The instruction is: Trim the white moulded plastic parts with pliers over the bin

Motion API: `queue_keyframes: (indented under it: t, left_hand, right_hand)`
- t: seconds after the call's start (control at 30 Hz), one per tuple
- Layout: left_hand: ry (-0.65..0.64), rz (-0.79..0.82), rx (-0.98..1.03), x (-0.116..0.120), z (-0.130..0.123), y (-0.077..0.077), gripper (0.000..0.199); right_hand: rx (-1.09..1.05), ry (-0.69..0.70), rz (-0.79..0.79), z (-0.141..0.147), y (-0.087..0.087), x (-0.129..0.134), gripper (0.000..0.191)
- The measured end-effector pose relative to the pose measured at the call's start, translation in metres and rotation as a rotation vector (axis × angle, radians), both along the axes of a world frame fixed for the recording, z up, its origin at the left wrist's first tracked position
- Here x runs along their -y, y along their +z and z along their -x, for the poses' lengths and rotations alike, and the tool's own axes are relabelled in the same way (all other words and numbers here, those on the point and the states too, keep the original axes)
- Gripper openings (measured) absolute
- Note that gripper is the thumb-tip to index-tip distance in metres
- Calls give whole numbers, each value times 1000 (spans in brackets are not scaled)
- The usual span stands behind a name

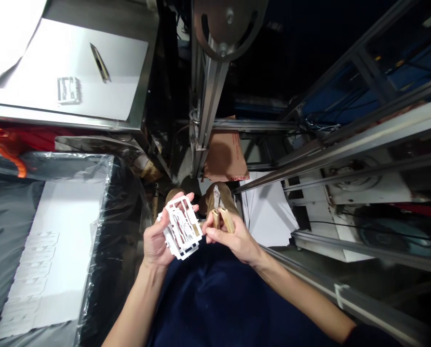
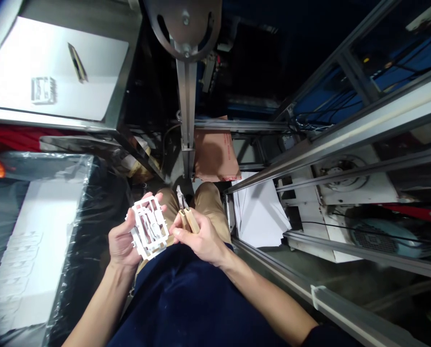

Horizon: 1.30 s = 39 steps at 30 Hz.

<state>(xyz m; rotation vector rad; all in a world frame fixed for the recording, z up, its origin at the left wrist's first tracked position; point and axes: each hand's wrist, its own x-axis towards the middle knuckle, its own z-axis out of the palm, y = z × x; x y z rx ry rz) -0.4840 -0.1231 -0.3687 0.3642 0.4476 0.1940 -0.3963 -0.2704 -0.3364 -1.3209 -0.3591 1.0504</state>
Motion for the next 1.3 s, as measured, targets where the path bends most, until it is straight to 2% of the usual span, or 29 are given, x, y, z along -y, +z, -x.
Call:
queue_keyframes:
  t: [0.43, 1.0, 1.3]
  left_hand:
    - [-15, 40, 77, 0, 3, -6, 34]
    - [-56, 16, 47, -1, 3, -9, 34]
    - [-33, 74, 37, -1, 2, -8, 35]
  right_hand:
    - [144, -4, 47, 4, 0, -5, 14]
    - [166, -6, 47, 9, 2, -10, 15]
    - [166, -16, 79, 11, 3, -12, 14]
